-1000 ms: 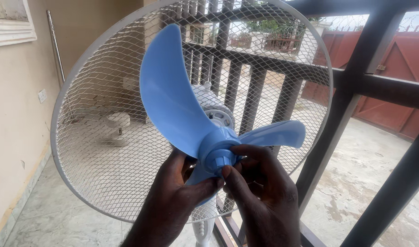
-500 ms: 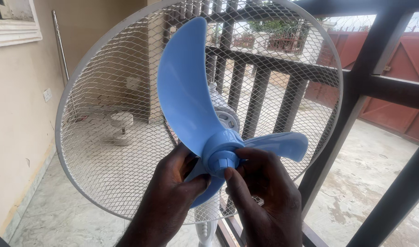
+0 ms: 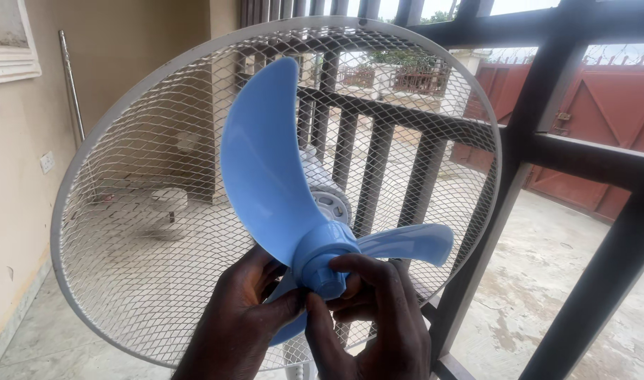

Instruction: The person assembles a pedestal fan by first inserting a white plastic hub into the motor shaft and tightening it with a screwdriver. Then the person attaches a blue three-blade fan blade to the hub and secures it with a blue plastic nut.

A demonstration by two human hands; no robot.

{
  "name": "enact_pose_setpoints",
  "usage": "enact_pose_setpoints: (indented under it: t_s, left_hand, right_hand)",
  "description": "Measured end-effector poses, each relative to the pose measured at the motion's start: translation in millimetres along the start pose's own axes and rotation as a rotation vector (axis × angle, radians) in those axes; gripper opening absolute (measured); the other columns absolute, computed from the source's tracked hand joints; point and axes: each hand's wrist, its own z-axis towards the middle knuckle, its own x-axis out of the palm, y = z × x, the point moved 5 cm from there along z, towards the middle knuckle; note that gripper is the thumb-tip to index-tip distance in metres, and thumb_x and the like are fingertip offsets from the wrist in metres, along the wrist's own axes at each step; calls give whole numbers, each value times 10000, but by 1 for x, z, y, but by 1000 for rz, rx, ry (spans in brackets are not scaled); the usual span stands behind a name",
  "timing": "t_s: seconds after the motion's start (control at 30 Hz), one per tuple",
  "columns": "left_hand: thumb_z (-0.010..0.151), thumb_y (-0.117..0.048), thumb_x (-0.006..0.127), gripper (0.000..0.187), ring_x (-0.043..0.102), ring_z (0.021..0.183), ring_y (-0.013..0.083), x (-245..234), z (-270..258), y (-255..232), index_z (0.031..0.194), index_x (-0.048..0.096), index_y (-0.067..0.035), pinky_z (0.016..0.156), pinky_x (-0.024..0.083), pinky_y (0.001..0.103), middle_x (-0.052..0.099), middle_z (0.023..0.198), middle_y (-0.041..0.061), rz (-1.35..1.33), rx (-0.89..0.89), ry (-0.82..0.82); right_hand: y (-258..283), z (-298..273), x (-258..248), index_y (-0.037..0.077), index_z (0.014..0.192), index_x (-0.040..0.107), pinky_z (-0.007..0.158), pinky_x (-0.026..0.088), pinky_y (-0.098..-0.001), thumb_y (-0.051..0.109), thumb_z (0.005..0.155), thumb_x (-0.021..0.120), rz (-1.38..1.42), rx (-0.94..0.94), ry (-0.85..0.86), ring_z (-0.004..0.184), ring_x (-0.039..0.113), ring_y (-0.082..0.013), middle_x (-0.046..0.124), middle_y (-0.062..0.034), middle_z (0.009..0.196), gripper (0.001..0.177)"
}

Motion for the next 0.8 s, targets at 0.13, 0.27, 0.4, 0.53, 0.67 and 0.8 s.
enact_pose_setpoints:
  t_s: [0.13, 0.27, 0.4, 0.53, 0.67, 0.8]
  left_hand:
    - [897, -183, 747, 532, 683, 1229, 359, -5, 7, 11, 1340, 527, 12, 1060, 501, 528, 702, 1220, 251, -31, -45, -4]
    - [905, -183, 737, 531, 660, 1192, 349, -2, 4, 11, 1359, 544, 12, 1058, 535, 517, 666, 1208, 246, -50, -51, -17]
    - [926, -171, 726, 494, 692, 1184, 337, 4, -4, 4, 1352, 562, 19, 1034, 538, 495, 707, 1229, 244, -87, -35, -27]
    - [919, -161, 738, 482, 716, 1181, 295, 8, -11, -10, 1328, 565, 26, 1017, 528, 468, 719, 1246, 215, -19, 33, -45]
    - [904, -145, 740, 473, 716, 1172, 273, 9, -18, -10, 1314, 592, 38, 1008, 529, 452, 722, 1231, 206, -20, 39, -65]
    - [897, -134, 742, 465, 736, 1167, 263, 9, -19, -11, 1309, 611, 39, 1013, 532, 442, 720, 1222, 193, 17, 38, -91]
  right_hand:
    - [0, 1, -4, 107, 1204, 641, 767, 659, -313, 156, 810, 835, -46, 4, 1, 948, 776, -194, 671, -77, 1018, 441]
    - [10, 0, -11, 103, 1168, 647, 755, 649, -312, 112, 804, 819, -81, -22, -46, 939, 799, -190, 674, -78, 1035, 402]
    - [20, -3, -16, 89, 1136, 644, 762, 655, -312, 88, 793, 811, -59, 11, -74, 893, 798, -174, 661, -81, 1020, 381]
    - [30, -7, -22, 89, 1110, 658, 702, 675, -280, 77, 808, 794, -49, 38, -89, 816, 769, -143, 634, -61, 954, 331]
    - [32, -10, -24, 83, 1150, 642, 726, 643, -269, 91, 874, 781, -16, -31, -48, 860, 729, -126, 616, -44, 1002, 309]
    - [31, -13, -24, 89, 1150, 649, 729, 642, -269, 90, 874, 776, -21, -38, -38, 852, 715, -126, 607, -44, 986, 304]
